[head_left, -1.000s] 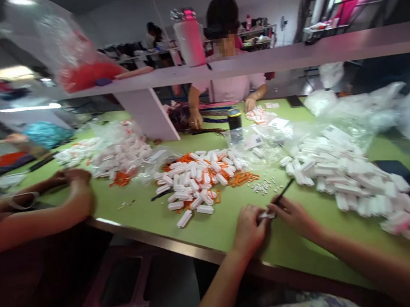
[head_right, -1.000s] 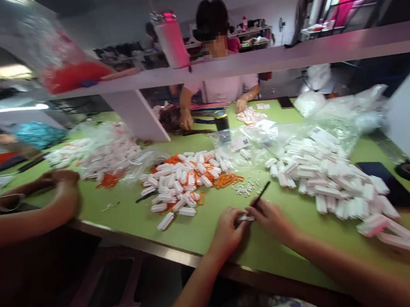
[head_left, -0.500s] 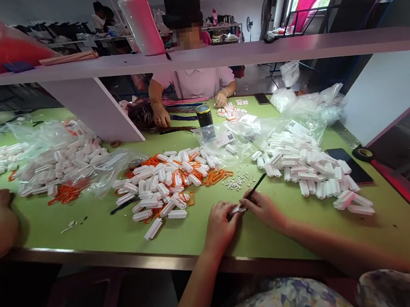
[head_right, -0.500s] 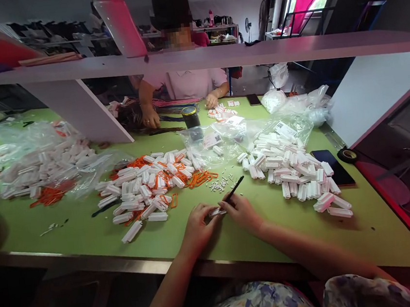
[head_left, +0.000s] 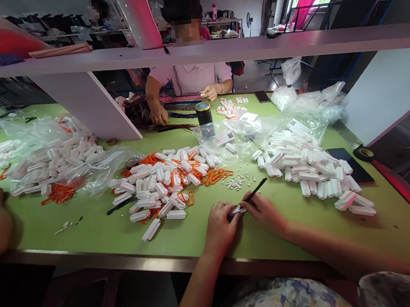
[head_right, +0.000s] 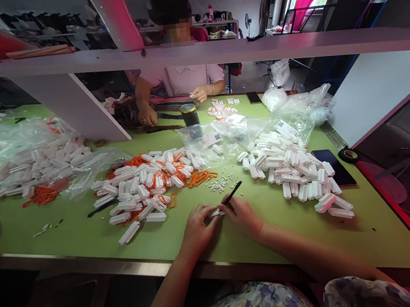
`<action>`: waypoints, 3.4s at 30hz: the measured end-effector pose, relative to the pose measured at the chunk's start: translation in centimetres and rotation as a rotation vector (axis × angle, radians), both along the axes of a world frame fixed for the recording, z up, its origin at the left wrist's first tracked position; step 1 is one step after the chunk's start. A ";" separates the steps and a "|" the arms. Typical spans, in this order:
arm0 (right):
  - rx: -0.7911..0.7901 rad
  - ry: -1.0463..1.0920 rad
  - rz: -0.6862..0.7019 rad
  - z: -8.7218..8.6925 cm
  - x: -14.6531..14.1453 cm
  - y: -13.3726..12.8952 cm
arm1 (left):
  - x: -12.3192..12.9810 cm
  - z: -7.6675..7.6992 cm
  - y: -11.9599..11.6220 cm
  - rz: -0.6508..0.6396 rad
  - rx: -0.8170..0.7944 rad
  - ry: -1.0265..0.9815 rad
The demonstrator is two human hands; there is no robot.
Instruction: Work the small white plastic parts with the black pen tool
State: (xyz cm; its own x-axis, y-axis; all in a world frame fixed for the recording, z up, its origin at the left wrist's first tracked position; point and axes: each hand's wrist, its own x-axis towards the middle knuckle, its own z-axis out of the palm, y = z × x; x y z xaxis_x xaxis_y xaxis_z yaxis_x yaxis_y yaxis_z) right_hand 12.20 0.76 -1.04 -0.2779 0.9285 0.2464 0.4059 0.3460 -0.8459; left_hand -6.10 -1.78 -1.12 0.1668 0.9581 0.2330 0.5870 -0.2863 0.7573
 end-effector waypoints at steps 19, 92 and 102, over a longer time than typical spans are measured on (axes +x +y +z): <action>0.006 -0.035 0.029 0.6 0.3 0.2 | 0.0 0.0 -0.1 0.002 -0.006 0.012; -0.033 0.031 0.018 0.2 0.0 -0.2 | 0.0 -0.1 -0.1 0.002 -0.012 0.016; 0.021 -0.040 0.013 -0.1 0.0 -0.3 | -0.1 0.4 -0.2 -0.004 -0.022 0.007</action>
State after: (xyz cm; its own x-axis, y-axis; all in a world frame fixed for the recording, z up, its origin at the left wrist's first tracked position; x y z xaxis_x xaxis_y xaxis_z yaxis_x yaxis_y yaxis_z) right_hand 12.22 0.43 -1.17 -0.2996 0.9195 0.2544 0.4351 0.3690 -0.8213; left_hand -6.20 -2.01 -0.76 0.1723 0.9623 0.2106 0.5915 -0.2721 0.7591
